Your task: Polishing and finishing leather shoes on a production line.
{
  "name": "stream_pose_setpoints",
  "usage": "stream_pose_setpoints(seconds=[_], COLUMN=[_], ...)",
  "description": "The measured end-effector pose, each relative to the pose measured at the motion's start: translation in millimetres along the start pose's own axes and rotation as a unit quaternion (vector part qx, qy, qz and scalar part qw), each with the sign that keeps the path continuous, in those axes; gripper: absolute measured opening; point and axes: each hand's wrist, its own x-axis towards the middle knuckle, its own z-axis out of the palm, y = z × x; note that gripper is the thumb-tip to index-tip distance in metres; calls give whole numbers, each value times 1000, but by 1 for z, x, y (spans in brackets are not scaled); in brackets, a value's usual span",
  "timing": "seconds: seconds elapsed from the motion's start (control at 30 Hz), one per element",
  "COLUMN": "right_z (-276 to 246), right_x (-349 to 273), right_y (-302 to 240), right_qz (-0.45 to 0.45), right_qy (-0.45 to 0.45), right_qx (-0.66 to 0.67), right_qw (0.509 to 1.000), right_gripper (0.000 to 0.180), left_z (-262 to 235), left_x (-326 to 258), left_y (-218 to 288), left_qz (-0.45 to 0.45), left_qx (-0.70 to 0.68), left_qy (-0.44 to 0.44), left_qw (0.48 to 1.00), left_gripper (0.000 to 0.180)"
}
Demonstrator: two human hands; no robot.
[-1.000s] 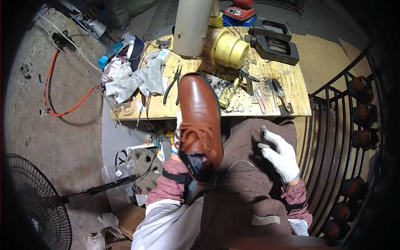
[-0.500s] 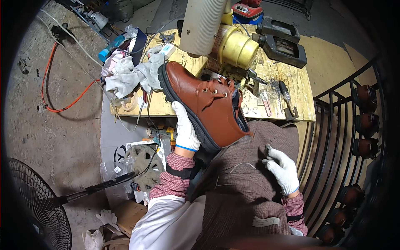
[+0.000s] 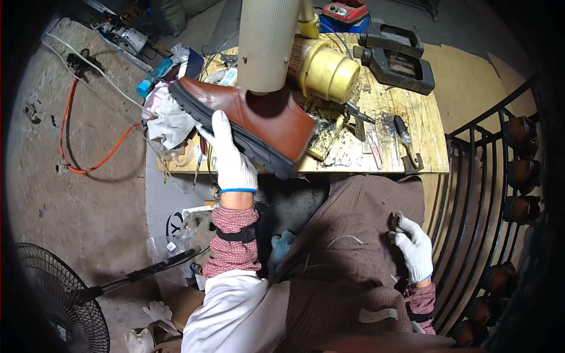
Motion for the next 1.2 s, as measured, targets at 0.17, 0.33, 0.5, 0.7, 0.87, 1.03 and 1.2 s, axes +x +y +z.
stream_pose_setpoints(seconds=[0.17,0.33,0.5,0.7,0.87,1.03,1.2], right_z=[7,28,73,153,127,36,-12], right_x=[14,32,60,78,66,74,151], right_y=[-7,-46,-112,-187,-155,-101,-57], right_qz=[-38,-151,-484,-689,-440,-326,-386], right_qy=[-7,-45,-5,4,-257,-248,215], right_qx=[8,-83,-316,-369,-607,-474,-506], right_qw=[999,984,816,623,611,780,740], right_gripper=[43,39,43,47,14,16,52], left_z=[38,34,22,0,9,-25,-23], left_x=[10,21,-8,-57,-69,-28,-55], left_y=[23,25,22,10,24,18,6], left_qz=[13,11,-12,-51,-44,-25,-184], left_qx=[34,21,1,-43,50,52,19], left_qy=[65,8,33,8,35,-8,-60], left_qw=[997,1000,999,998,997,998,981], left_gripper=[98,89,67,54,91,107,70])
